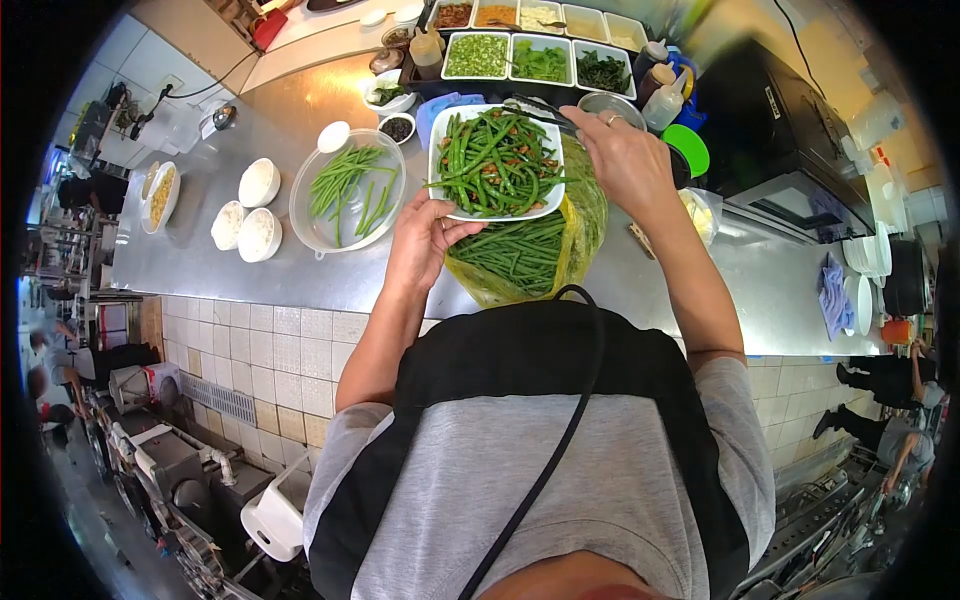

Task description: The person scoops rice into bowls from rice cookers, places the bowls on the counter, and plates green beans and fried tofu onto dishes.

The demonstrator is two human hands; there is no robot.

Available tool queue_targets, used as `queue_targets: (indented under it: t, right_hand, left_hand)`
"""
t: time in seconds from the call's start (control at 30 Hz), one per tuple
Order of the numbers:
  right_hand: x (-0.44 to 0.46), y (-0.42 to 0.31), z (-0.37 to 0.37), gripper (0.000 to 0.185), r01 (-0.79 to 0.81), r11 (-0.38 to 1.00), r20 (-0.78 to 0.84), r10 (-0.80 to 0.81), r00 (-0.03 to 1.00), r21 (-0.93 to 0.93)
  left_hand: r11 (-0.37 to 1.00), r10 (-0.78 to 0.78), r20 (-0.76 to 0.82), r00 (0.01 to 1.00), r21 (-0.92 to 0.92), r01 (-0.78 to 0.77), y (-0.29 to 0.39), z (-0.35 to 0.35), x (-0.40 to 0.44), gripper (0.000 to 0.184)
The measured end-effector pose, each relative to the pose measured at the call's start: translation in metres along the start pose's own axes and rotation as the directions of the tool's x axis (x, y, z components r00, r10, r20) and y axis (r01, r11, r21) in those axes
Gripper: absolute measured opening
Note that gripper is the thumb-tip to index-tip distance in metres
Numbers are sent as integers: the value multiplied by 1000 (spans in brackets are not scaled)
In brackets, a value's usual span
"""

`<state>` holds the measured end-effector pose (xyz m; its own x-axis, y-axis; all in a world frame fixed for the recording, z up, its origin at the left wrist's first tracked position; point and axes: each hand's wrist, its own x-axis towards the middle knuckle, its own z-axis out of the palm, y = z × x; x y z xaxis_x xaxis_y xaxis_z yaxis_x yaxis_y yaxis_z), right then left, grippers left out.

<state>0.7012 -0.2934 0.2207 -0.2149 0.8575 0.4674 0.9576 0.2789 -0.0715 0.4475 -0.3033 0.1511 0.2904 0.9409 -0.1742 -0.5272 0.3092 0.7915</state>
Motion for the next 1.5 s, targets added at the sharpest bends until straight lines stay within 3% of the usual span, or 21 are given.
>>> queue_targets:
  t: [0.3, 0.4, 0.43, 0.63, 0.83, 1.13, 1.23, 1.33, 1.47, 1.5]
  right_hand:
    - [-5, -14, -28, 34, 83, 994, -70, -78, 994, 65]
    - [-14, -25, -27, 35, 229, 966, -117, -215, 970, 120]
    - [-17, -32, -35, 33, 176, 979, -10, -176, 984, 104]
    - [-34, 1, -56, 29, 34, 963, 41, -47, 998, 269]
    - [-42, 25, -64, 28, -95, 964, 245, 33, 969, 249]
    - [-27, 48, -62, 23, 74, 904, 146, -148, 978, 421]
    - [-11, 47, -86, 24, 62, 868, 147, -153, 977, 493]
    - [0, 45, -82, 24, 107, 854, 57, -158, 986, 509]
    - [10, 27, -65, 29, 58, 911, 228, -163, 960, 409]
    - [11, 24, -59, 28, 108, 923, 192, -190, 963, 370]
  left_hand:
    - [1000, 13, 6, 1000, 1, -13, -3, -1, 2, 27]
    - [1000, 12, -1, 1000, -19, -12, -2, 3, 6, 27]
    - [999, 14, -6, 1000, -28, -15, -2, 4, 7, 26]
    - [998, 38, -24, 999, -58, -40, 1, 1, 8, 26]
    - [998, 26, 2, 1000, -50, -26, 5, -6, 8, 28]
    - [999, 31, 11, 999, -21, -31, 6, -5, -1, 30]
    - [1000, 15, 10, 1000, 5, -15, 5, -6, -4, 30]
    - [1000, 3, 34, 999, 12, -3, 2, -4, -6, 29]
    - [1000, -2, 45, 999, 5, 2, 0, 5, -7, 27]
    - [1000, -9, 44, 999, 14, 8, -1, 5, -6, 27]
